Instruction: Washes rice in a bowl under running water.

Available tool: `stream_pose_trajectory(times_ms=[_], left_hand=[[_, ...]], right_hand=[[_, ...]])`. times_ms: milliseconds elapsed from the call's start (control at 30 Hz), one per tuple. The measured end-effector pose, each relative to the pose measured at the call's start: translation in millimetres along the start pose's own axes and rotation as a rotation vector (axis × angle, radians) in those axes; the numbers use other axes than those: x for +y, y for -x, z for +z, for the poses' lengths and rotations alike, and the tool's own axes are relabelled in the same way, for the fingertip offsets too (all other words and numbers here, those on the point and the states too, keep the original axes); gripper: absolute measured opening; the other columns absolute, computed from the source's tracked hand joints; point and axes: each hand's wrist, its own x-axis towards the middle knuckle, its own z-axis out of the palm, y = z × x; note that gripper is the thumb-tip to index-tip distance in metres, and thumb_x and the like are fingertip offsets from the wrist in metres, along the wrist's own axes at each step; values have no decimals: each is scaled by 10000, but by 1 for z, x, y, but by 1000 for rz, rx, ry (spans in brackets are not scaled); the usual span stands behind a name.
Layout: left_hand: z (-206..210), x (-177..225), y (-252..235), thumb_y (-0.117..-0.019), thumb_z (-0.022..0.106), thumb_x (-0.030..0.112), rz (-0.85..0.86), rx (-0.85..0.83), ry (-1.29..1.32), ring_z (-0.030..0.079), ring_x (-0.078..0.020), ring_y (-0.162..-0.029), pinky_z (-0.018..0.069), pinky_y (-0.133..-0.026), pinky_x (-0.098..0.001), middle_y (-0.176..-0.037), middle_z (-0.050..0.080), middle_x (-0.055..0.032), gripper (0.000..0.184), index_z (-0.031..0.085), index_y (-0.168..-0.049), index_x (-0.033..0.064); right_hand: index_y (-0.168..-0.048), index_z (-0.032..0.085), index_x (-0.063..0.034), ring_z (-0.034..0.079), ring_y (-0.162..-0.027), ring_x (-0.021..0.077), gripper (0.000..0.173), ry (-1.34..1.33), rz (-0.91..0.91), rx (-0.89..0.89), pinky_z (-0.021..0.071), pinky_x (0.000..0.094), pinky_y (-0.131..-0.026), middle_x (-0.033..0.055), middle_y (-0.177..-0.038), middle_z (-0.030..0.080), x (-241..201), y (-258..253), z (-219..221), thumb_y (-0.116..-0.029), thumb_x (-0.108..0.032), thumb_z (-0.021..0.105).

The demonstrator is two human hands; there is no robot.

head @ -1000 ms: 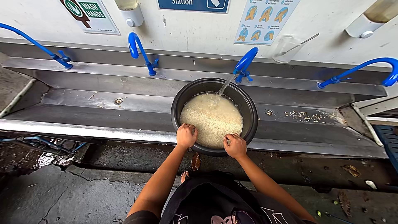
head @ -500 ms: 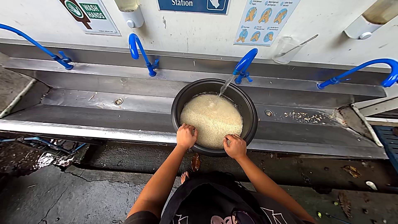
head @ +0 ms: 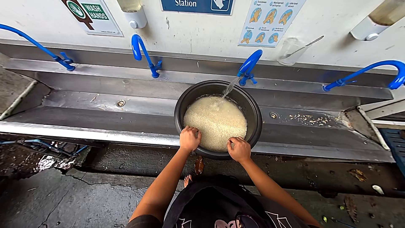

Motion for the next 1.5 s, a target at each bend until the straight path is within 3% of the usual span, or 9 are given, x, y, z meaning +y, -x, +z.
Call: stream_pose_trajectory(times_ms=[1500], left_hand=[[1, -1, 0, -1021, 446, 334, 7, 3, 6, 650, -332, -1197, 460, -1059, -484, -1144, 750, -147, 432, 764, -1103, 54]], right_hand=[[-838, 747, -69, 736, -818, 293, 351, -9, -12, 4, 568, 465, -729, 102, -798, 746, 0, 0, 0, -940, -285, 490]])
